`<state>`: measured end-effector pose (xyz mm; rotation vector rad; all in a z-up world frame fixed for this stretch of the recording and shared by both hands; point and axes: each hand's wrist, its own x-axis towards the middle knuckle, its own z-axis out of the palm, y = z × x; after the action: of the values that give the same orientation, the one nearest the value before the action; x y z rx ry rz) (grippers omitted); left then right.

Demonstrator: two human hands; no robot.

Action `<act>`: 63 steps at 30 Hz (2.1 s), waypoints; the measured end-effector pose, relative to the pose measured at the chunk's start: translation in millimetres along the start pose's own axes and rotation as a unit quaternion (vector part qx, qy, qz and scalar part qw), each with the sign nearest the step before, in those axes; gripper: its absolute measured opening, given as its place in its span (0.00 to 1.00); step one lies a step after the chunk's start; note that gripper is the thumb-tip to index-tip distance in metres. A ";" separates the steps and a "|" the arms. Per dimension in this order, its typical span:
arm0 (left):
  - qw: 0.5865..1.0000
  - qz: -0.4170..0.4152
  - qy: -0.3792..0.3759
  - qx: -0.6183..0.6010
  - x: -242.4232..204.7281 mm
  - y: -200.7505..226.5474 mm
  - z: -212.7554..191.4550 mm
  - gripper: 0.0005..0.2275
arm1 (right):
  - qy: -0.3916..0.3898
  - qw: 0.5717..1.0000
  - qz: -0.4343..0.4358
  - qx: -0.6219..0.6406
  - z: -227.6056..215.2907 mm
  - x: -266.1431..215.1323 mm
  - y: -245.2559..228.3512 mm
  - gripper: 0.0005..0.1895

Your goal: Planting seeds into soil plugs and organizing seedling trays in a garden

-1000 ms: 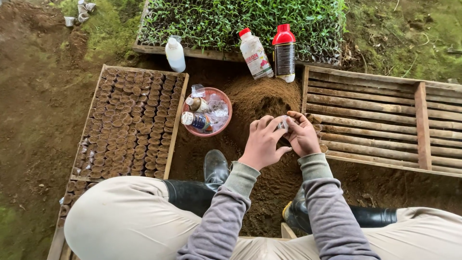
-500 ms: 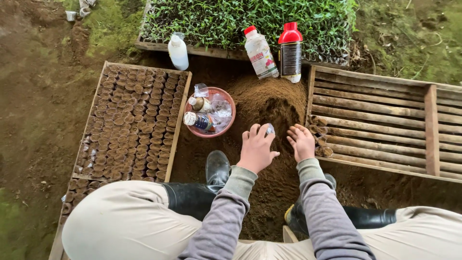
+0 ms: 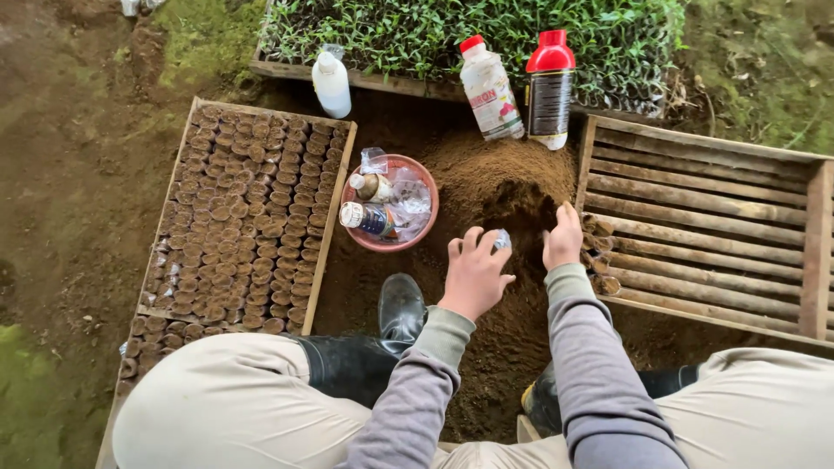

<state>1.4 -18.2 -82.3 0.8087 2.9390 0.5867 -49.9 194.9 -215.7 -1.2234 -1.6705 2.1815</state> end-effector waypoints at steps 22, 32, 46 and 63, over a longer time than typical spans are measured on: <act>0.996 -0.010 -0.052 0.074 35.7 4.5 52.9 0.19 | -0.104 0.926 0.120 0.344 51.8 -73.3 -75.7 0.27; 0.994 -0.001 -0.026 0.105 43.2 10.6 88.1 0.15 | -0.085 0.967 -0.022 0.238 51.1 -77.8 -75.4 0.29; 0.992 -0.011 -0.064 0.106 42.6 6.4 83.3 0.15 | -0.174 0.957 -0.106 0.205 46.8 -103.5 -80.0 0.36; 0.991 -0.009 -0.079 0.111 39.0 -1.9 105.5 0.15 | -0.254 0.692 -0.391 -0.551 -21.6 -48.6 -1.9 0.18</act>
<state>-19.1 36.6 -178.5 0.8032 2.8945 0.1847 -4.1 185.1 -190.3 0.2663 -3.0798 0.8757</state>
